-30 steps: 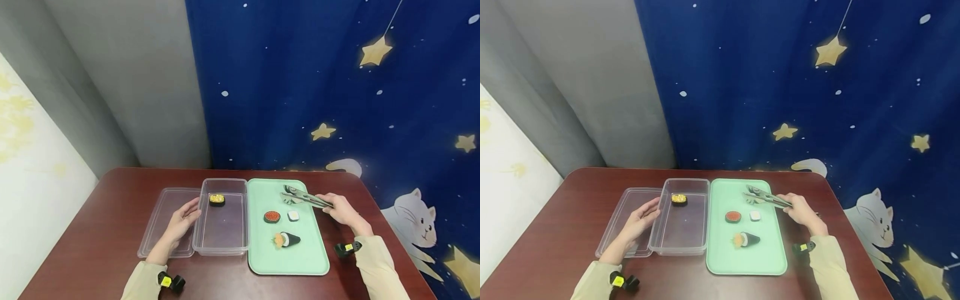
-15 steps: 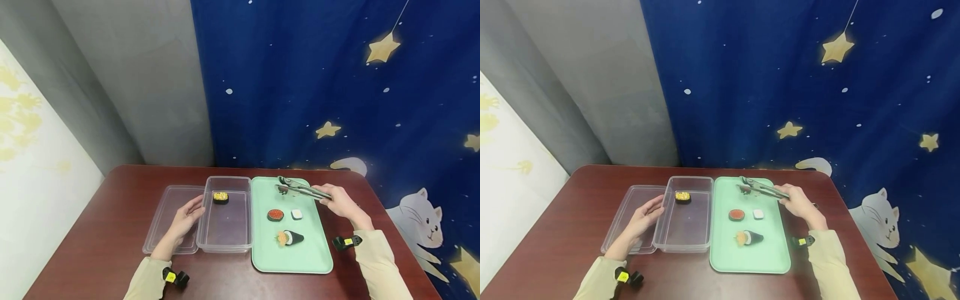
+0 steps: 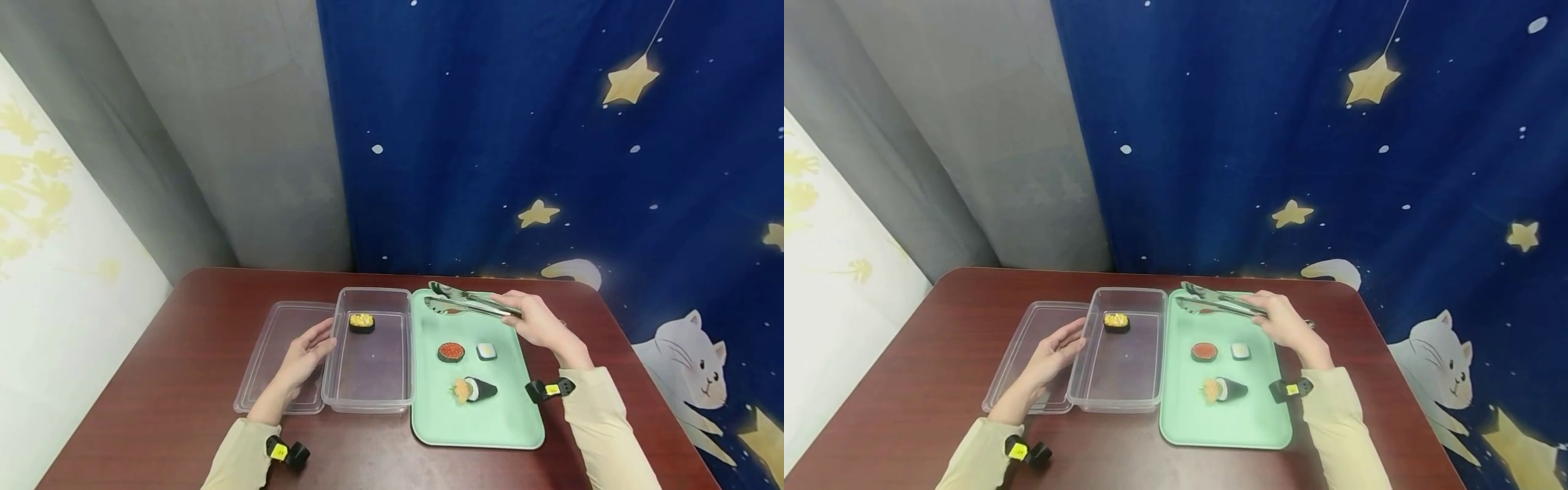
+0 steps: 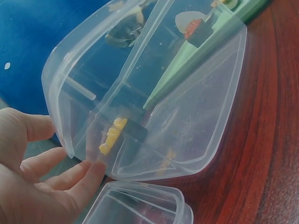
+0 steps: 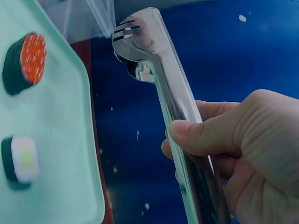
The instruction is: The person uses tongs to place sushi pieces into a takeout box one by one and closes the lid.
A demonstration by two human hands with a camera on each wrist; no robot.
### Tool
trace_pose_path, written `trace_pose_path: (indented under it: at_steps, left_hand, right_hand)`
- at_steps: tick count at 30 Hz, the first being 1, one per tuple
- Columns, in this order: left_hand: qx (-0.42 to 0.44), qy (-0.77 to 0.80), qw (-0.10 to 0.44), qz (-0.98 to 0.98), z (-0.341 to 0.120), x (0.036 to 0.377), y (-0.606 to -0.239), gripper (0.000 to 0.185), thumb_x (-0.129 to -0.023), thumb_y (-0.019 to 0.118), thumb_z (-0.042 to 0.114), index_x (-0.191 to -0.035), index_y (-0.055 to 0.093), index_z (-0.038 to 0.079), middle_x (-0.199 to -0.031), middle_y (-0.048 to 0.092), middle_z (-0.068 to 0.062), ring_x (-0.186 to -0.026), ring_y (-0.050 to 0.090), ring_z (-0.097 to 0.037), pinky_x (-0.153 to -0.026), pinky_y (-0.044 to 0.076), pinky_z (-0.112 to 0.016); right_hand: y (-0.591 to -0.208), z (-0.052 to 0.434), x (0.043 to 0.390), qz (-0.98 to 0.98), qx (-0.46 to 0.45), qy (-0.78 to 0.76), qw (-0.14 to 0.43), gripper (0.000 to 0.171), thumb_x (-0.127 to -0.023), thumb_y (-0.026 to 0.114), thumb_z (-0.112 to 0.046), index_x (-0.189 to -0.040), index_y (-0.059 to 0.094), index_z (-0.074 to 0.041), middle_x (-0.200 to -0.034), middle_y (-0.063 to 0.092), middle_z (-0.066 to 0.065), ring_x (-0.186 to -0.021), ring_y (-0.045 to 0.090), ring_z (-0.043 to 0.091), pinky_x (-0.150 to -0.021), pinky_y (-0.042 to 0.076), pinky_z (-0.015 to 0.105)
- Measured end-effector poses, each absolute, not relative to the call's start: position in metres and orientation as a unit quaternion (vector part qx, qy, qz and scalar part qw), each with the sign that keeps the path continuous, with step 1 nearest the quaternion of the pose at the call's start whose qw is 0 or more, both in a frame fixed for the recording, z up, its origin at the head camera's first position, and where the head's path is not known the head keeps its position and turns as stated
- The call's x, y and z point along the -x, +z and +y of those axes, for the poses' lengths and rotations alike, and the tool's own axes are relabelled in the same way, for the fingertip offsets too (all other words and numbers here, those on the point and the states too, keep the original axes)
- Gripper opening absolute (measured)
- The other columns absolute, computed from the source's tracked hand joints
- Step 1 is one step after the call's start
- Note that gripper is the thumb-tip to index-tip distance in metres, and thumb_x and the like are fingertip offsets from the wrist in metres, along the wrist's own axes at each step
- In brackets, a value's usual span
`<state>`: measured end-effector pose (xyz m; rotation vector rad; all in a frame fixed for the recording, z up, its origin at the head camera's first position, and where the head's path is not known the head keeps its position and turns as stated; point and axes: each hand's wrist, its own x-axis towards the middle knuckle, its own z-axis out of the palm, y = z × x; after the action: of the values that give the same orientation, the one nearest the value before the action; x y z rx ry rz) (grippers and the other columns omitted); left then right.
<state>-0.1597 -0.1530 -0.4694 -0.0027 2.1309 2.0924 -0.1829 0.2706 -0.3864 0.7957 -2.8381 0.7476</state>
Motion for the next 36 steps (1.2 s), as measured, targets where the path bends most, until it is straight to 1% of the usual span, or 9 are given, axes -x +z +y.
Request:
trace_pose_path:
  at_steps: [4,11,14,18,21,24,31,34,36]
  left_hand:
    - [-0.001,0.698,0.075,0.712,-0.153,0.159,-0.47,0.051,-0.093,0.056,0.005,-0.141,0.039,0.0,-0.137,0.044,-0.026,-0.124,0.045,-0.033,-0.089,0.045,-0.018]
    - [0.0,0.694,0.072,0.716,-0.153,0.158,-0.469,0.051,-0.092,0.057,0.006,-0.14,0.04,0.001,-0.136,0.046,-0.025,-0.123,0.046,-0.033,-0.087,0.046,-0.018]
    - [0.001,0.695,0.071,0.715,-0.153,0.158,-0.469,0.051,-0.092,0.057,0.005,-0.14,0.04,0.001,-0.136,0.046,-0.026,-0.123,0.046,-0.033,-0.086,0.046,-0.018]
    - [0.004,0.698,0.072,0.713,-0.152,0.158,-0.468,0.051,-0.093,0.055,0.003,-0.141,0.039,0.0,-0.136,0.045,-0.026,-0.123,0.046,-0.034,-0.086,0.046,-0.018]
    - [0.005,0.699,0.074,0.711,-0.153,0.158,-0.468,0.051,-0.093,0.055,0.003,-0.141,0.039,0.001,-0.136,0.045,-0.026,-0.124,0.045,-0.033,-0.087,0.046,-0.018]
    - [0.004,0.698,0.072,0.713,-0.152,0.158,-0.468,0.051,-0.093,0.056,0.004,-0.141,0.039,0.001,-0.136,0.045,-0.026,-0.124,0.046,-0.033,-0.087,0.045,-0.019]
    - [0.008,0.696,0.07,0.715,-0.151,0.158,-0.469,0.05,-0.092,0.056,0.003,-0.14,0.041,0.001,-0.136,0.046,-0.026,-0.123,0.047,-0.034,-0.088,0.046,-0.022]
    - [0.006,0.695,0.071,0.715,-0.151,0.158,-0.468,0.05,-0.092,0.056,0.003,-0.14,0.04,0.0,-0.136,0.045,-0.026,-0.123,0.046,-0.034,-0.089,0.046,-0.021]
    - [0.005,0.695,0.071,0.715,-0.151,0.158,-0.467,0.05,-0.092,0.055,0.002,-0.14,0.04,0.0,-0.136,0.045,-0.026,-0.124,0.045,-0.034,-0.089,0.046,-0.021]
  right_hand:
    - [-0.384,0.256,0.187,-0.926,-0.279,0.252,0.041,0.048,-0.079,0.065,0.01,-0.126,0.056,0.002,-0.115,0.061,0.018,-0.102,0.058,0.032,-0.076,0.05,0.042]
    - [-0.383,0.229,0.196,-0.912,-0.325,0.247,0.035,0.046,-0.08,0.065,0.01,-0.125,0.058,0.002,-0.113,0.062,0.017,-0.094,0.06,0.029,-0.071,0.051,0.036]
    - [-0.383,0.22,0.2,-0.908,-0.339,0.242,0.034,0.046,-0.08,0.065,0.01,-0.124,0.058,0.003,-0.112,0.062,0.017,-0.089,0.06,0.026,-0.069,0.049,0.033]
    - [-0.382,0.211,0.204,-0.909,-0.339,0.244,0.015,0.046,-0.081,0.064,0.01,-0.126,0.057,0.002,-0.113,0.062,0.017,-0.083,0.057,0.019,-0.065,0.047,0.03]
    - [-0.382,0.205,0.206,-0.908,-0.342,0.244,-0.003,0.046,-0.082,0.062,0.01,-0.127,0.056,0.002,-0.116,0.06,0.017,-0.085,0.058,0.02,-0.067,0.048,0.03]
    - [-0.382,0.199,0.209,-0.905,-0.35,0.24,-0.016,0.045,-0.083,0.061,0.011,-0.127,0.056,0.003,-0.115,0.06,0.018,-0.09,0.059,0.024,-0.072,0.049,0.033]
    - [-0.379,0.183,0.213,-0.91,-0.354,0.21,-0.04,0.046,-0.081,0.056,0.016,-0.126,0.056,0.003,-0.112,0.061,0.018,-0.086,0.057,0.022,-0.071,0.048,0.031]
    - [-0.378,0.175,0.215,-0.913,-0.352,0.198,-0.052,0.047,-0.08,0.052,0.018,-0.125,0.056,0.005,-0.114,0.061,0.019,-0.093,0.058,0.026,-0.072,0.048,0.031]
    - [-0.377,0.169,0.217,-0.914,-0.354,0.19,-0.06,0.048,-0.079,0.049,0.02,-0.124,0.057,0.006,-0.113,0.061,0.02,-0.094,0.059,0.028,-0.071,0.049,0.031]
